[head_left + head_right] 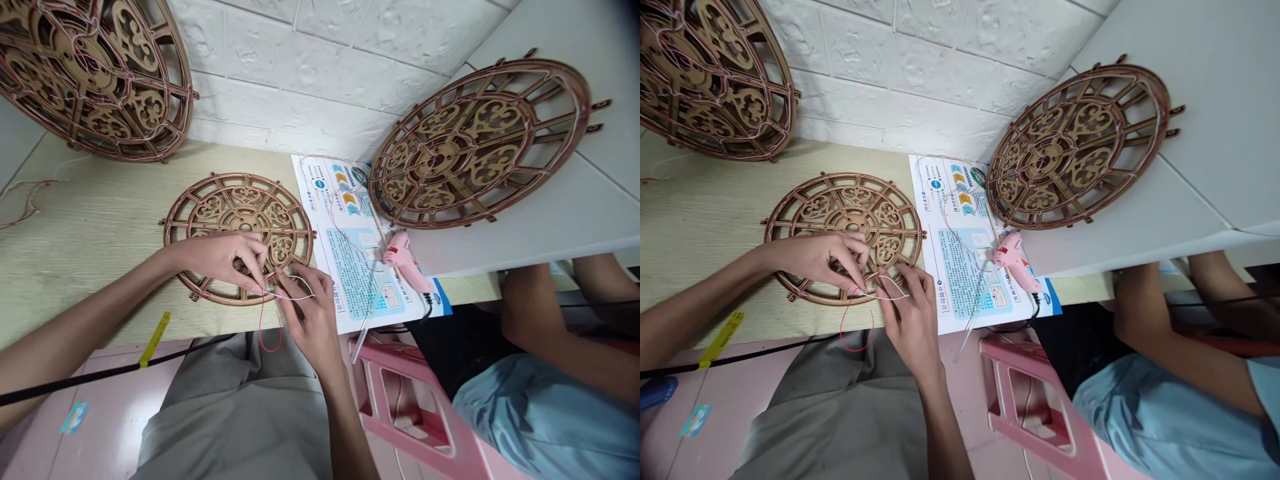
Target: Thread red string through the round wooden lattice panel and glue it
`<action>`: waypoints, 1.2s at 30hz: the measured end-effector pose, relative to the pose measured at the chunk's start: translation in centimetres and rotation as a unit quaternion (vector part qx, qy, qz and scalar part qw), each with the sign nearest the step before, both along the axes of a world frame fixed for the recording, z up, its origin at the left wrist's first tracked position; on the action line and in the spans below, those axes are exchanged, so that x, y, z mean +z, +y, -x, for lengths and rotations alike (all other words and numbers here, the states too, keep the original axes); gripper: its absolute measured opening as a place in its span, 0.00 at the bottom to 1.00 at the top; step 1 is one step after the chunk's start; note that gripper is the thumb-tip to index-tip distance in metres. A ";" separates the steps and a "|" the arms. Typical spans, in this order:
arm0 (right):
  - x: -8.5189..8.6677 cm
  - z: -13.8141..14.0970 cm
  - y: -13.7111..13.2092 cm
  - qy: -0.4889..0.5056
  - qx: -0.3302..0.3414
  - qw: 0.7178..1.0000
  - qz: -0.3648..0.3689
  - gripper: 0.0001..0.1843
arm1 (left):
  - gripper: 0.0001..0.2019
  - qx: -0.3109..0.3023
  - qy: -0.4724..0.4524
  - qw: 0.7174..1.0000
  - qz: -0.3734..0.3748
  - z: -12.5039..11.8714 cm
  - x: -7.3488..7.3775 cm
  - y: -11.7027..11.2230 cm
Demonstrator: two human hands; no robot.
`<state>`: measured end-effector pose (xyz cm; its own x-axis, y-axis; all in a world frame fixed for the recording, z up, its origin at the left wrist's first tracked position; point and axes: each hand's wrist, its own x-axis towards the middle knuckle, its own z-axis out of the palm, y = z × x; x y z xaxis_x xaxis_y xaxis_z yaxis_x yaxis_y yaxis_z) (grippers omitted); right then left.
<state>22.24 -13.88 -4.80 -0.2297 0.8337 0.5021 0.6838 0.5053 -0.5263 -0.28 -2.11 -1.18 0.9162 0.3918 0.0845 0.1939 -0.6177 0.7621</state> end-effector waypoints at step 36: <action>-0.6 0.8 -1.3 -0.112 -0.034 0.991 -0.070 0.19 | 0.08 0.091 -0.052 0.994 0.030 0.0 0.8 0.1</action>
<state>21.44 -15.16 -5.44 -0.2931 0.7775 0.5564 0.8105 0.5107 -0.2867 -0.24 -2.01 -0.37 0.8177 0.5567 0.1464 0.2168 -0.5333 0.8176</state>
